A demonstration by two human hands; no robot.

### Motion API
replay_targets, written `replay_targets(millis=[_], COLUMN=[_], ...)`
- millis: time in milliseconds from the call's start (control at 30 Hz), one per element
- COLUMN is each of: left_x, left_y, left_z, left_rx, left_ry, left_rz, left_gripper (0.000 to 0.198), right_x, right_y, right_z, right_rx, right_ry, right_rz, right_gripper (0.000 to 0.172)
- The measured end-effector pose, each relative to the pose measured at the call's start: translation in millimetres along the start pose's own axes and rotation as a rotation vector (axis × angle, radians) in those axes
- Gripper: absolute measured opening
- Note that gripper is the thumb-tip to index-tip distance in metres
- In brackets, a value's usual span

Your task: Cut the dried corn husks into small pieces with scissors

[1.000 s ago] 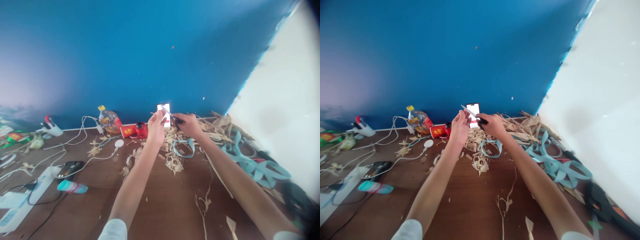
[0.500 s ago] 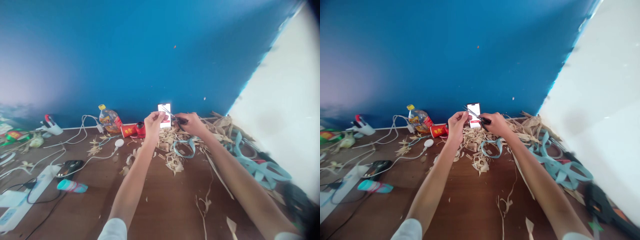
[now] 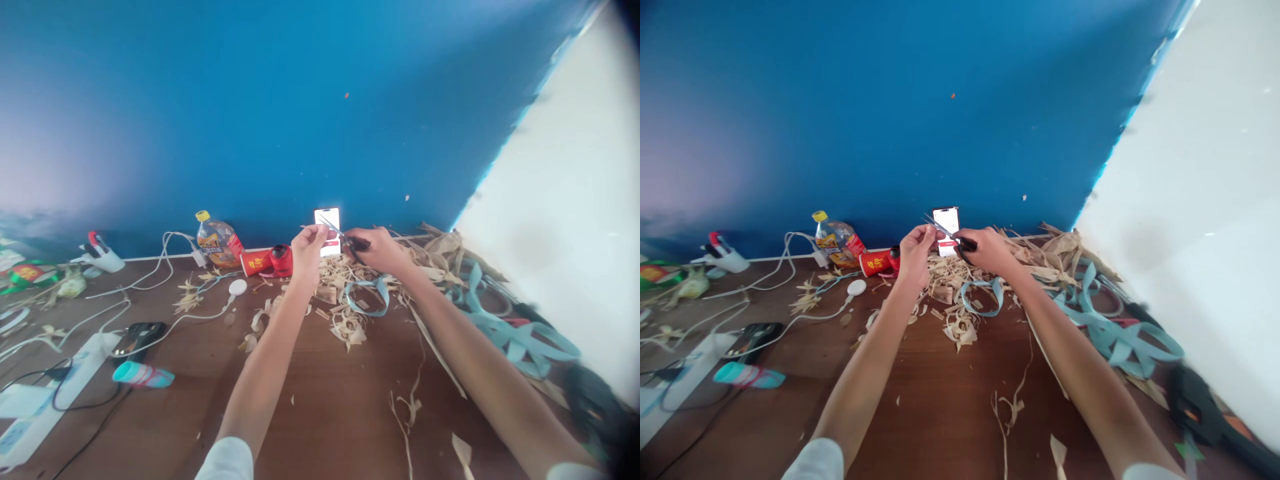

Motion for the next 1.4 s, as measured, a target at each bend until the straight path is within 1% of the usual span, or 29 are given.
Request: replay_targets(millis=[100, 267, 467, 567, 667, 833, 1000, 1133, 1267, 1400], left_x=[0, -1, -6, -8, -10, -9, -8, -5, -2, 2], left_y=[4, 12, 23, 26, 27, 28, 25, 22, 18, 9], left_z=[2.3, 7.1, -3.8, -6.5, -3.3, 0.1, 7.3, 6.6, 10.1, 12.8], left_rx=[-0.046, -0.164, -0.415, -0.458, -0.425, -0.416, -0.328, -0.281, -0.185, -0.080], left_ry=[-0.028, -0.083, -0.071, -0.087, -0.130, -0.135, -0.175, -0.143, -0.129, -0.099], left_rz=[0.023, 0.084, 0.161, 0.185, 0.197, 0.191, 0.168, 0.138, 0.093, 0.036], left_gripper=[0.024, 0.025, 0.030, 0.029, 0.027, 0.022, 0.025, 0.029, 0.026, 0.025], right_x=[0, -1, -4, -5, -6, -7, -7, -5, -2, -1], right_y=[3, 10, 13, 14, 17, 20, 17, 14, 16, 14], right_z=[-1, -3, -19, -23, -24, -24, -23, -18, -10, -6], right_rx=[0.003, -0.004, 0.043, 0.023, -0.015, -0.062, -0.053, -0.018, 0.008, 0.000], right_ry=[-0.018, -0.073, -0.079, -0.087, -0.098, -0.129, -0.135, -0.103, -0.074, -0.042], right_rz=[-0.004, -0.004, -0.025, -0.042, -0.047, -0.043, -0.039, -0.044, -0.012, 0.001], right_gripper=[0.029, 0.024, 0.026, 0.028, 0.029, 0.028, 0.026, 0.026, 0.022, 0.022])
Point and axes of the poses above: each hand's wrist, its own x-axis towards the middle knuckle, its own z-axis out of the back of the hand, y = z × x, the point moved 10 cm from there along x, towards the middle knuckle, and after that the axes turned 4 degrees about -x, right-handed, at the moved point
